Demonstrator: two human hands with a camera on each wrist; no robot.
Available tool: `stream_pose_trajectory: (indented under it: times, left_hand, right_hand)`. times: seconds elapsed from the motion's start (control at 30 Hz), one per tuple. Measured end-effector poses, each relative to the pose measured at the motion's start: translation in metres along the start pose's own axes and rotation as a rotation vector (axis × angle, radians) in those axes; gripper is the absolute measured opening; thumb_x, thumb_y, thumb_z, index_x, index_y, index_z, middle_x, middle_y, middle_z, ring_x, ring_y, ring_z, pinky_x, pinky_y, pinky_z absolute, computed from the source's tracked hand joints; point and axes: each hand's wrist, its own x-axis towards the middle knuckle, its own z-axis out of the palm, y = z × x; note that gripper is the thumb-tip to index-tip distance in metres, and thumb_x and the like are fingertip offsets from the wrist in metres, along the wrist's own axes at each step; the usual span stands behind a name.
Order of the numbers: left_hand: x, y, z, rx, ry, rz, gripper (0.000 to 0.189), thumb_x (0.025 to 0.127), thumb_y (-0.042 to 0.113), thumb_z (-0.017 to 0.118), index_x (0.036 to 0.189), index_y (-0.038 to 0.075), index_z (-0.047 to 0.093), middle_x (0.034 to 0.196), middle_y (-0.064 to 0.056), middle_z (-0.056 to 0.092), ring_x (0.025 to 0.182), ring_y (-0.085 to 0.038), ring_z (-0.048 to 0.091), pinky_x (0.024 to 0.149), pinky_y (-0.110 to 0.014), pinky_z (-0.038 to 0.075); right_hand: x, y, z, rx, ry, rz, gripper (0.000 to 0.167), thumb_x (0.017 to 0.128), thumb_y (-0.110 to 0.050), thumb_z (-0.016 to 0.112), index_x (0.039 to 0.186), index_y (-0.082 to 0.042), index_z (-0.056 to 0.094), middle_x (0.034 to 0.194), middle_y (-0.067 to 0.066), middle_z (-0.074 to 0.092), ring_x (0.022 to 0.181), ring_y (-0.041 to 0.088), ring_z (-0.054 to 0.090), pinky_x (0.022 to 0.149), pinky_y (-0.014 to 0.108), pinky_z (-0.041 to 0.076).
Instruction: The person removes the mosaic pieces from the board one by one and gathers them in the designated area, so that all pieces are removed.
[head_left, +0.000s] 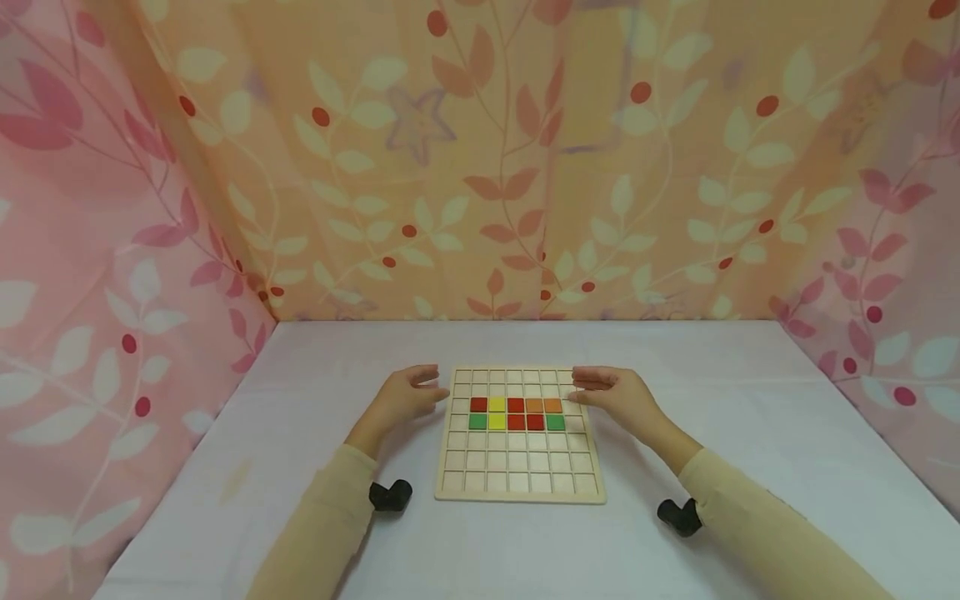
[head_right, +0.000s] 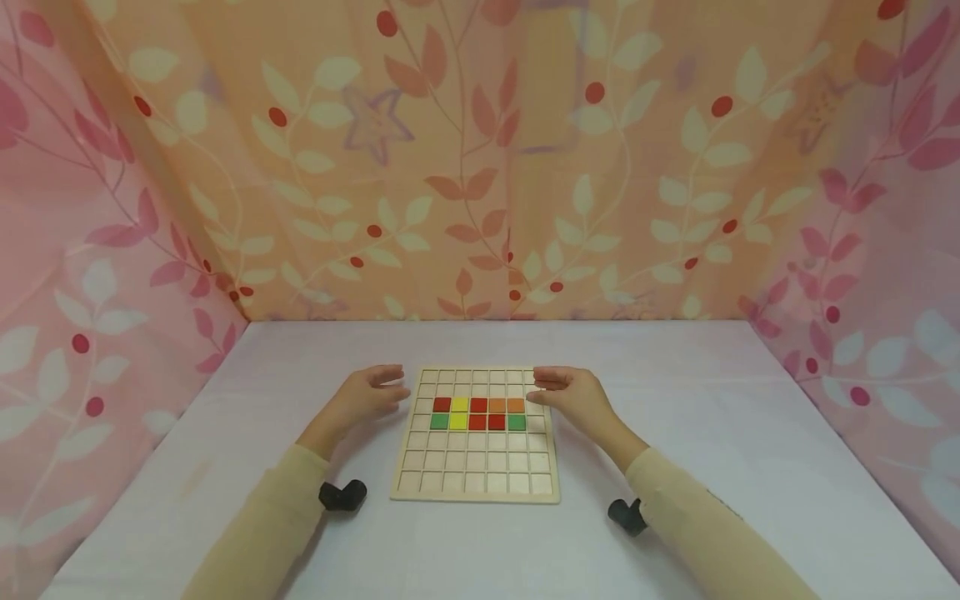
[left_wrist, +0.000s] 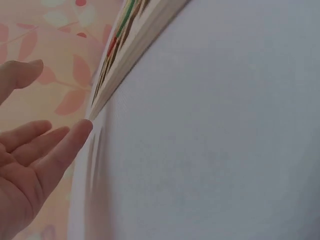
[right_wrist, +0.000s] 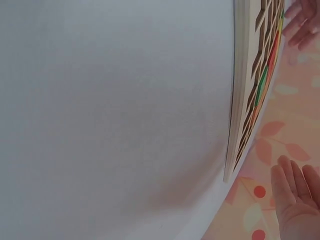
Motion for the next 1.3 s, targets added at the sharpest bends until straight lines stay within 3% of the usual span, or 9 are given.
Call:
stream_pose_trajectory:
  times: [0.23, 0.37, 0.5, 0.63, 0.83, 1.1, 1.3]
  left_hand:
    - [-0.005, 0.001, 0.004, 0.041, 0.019, -0.053, 0.061, 0.086, 0.018, 0.076, 0.139, 0.000, 0.053, 0.134, -0.018, 0.062, 0.114, -0.027, 0.064, 0.091, -0.036, 0.058]
    - [-0.005, 0.004, 0.007, 0.024, -0.008, -0.047, 0.061, 0.086, 0.016, 0.076, 0.140, -0.001, 0.052, 0.134, -0.020, 0.061, 0.115, -0.028, 0.064, 0.089, -0.036, 0.059]
    - [-0.004, 0.007, 0.012, -0.007, -0.021, -0.064, 0.059, 0.085, 0.011, 0.076, 0.138, -0.002, 0.053, 0.131, -0.019, 0.062, 0.114, -0.027, 0.062, 0.085, -0.034, 0.060]
    - [-0.002, 0.007, 0.016, -0.009, -0.037, -0.085, 0.051, 0.085, 0.006, 0.075, 0.132, -0.004, 0.058, 0.118, -0.017, 0.065, 0.099, -0.021, 0.064, 0.080, -0.032, 0.061]
    - [-0.002, 0.005, 0.016, 0.026, -0.055, -0.094, 0.043, 0.085, 0.002, 0.074, 0.125, -0.004, 0.063, 0.105, -0.012, 0.064, 0.088, -0.017, 0.061, 0.076, -0.030, 0.061]
    - [-0.005, 0.000, 0.014, -0.012, -0.099, -0.075, 0.043, 0.084, -0.009, 0.068, 0.126, -0.006, 0.061, 0.101, -0.011, 0.062, 0.081, -0.014, 0.061, 0.075, -0.030, 0.061]
    - [-0.005, -0.004, 0.015, -0.010, -0.081, -0.055, 0.044, 0.081, -0.014, 0.064, 0.125, -0.008, 0.060, 0.094, -0.008, 0.059, 0.077, -0.014, 0.060, 0.070, -0.027, 0.060]
  right_hand:
    - [-0.002, 0.001, 0.003, -0.014, 0.034, 0.008, 0.057, 0.087, -0.030, 0.077, 0.133, -0.001, 0.061, 0.132, 0.014, 0.065, 0.127, 0.030, 0.059, 0.102, 0.040, 0.052]
    - [-0.001, 0.002, 0.002, -0.022, 0.030, 0.000, 0.050, 0.088, -0.021, 0.075, 0.131, 0.002, 0.062, 0.126, 0.016, 0.068, 0.121, 0.029, 0.063, 0.093, 0.029, 0.056]
    - [0.003, 0.003, -0.001, -0.001, 0.013, 0.030, 0.050, 0.088, -0.018, 0.074, 0.131, 0.004, 0.061, 0.119, 0.016, 0.072, 0.108, 0.019, 0.070, 0.084, 0.021, 0.057]
    - [0.005, 0.002, -0.002, 0.015, -0.001, 0.071, 0.052, 0.087, -0.018, 0.075, 0.132, 0.003, 0.060, 0.113, 0.013, 0.074, 0.095, 0.006, 0.069, 0.080, 0.021, 0.057]
    - [0.005, -0.001, 0.002, 0.008, -0.013, 0.088, 0.054, 0.085, -0.018, 0.077, 0.131, 0.004, 0.061, 0.107, 0.012, 0.075, 0.089, 0.003, 0.065, 0.076, 0.018, 0.055]
    - [0.005, -0.006, 0.007, -0.034, 0.001, 0.104, 0.047, 0.086, -0.014, 0.075, 0.127, 0.006, 0.064, 0.105, 0.014, 0.075, 0.090, 0.007, 0.065, 0.075, 0.019, 0.055]
    - [0.011, -0.006, 0.013, -0.055, -0.022, 0.114, 0.042, 0.085, -0.013, 0.075, 0.122, 0.006, 0.066, 0.100, 0.014, 0.075, 0.083, 0.012, 0.065, 0.075, 0.024, 0.057]
